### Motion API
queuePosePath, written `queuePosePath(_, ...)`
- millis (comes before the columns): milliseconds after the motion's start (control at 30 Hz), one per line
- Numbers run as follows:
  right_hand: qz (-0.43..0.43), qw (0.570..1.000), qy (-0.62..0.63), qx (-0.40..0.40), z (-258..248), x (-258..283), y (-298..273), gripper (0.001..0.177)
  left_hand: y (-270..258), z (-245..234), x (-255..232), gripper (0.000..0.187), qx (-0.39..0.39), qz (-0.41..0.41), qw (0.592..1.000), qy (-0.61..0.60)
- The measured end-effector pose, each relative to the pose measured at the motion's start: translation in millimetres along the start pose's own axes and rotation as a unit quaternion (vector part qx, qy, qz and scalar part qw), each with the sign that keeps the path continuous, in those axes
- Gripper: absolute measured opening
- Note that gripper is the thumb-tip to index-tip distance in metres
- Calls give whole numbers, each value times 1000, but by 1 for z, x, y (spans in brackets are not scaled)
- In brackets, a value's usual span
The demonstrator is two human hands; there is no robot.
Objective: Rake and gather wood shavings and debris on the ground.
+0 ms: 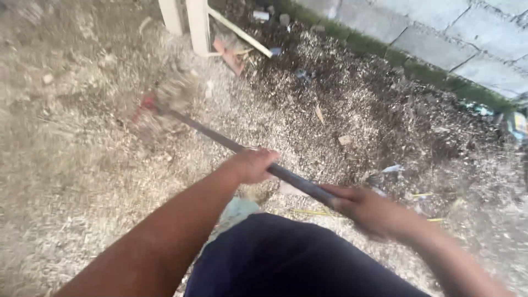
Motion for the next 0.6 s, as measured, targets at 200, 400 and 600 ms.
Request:
queuePosePath(200,163,982,-32,-90,-23,-109,-72,56,54,21,-77,36,43,-5,999,-29)
queuePosePath(400,128,988,-20,-83,-3,-116,-75,58,48,28,-104,24,72,27,995,57)
queuePosePath(600,73,992,30,-99,-6,22,-29,47,6,-56,9,27,111,-70,984,116)
Point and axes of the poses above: each hand's wrist, its own y-axis towards the middle knuckle, its own z-axis out of the palm, x = y × z, the point moved 8 cm from there along y, towards the middle knuckle, and after that the axes turned 10 degrees about x, right-handed, at the moved point
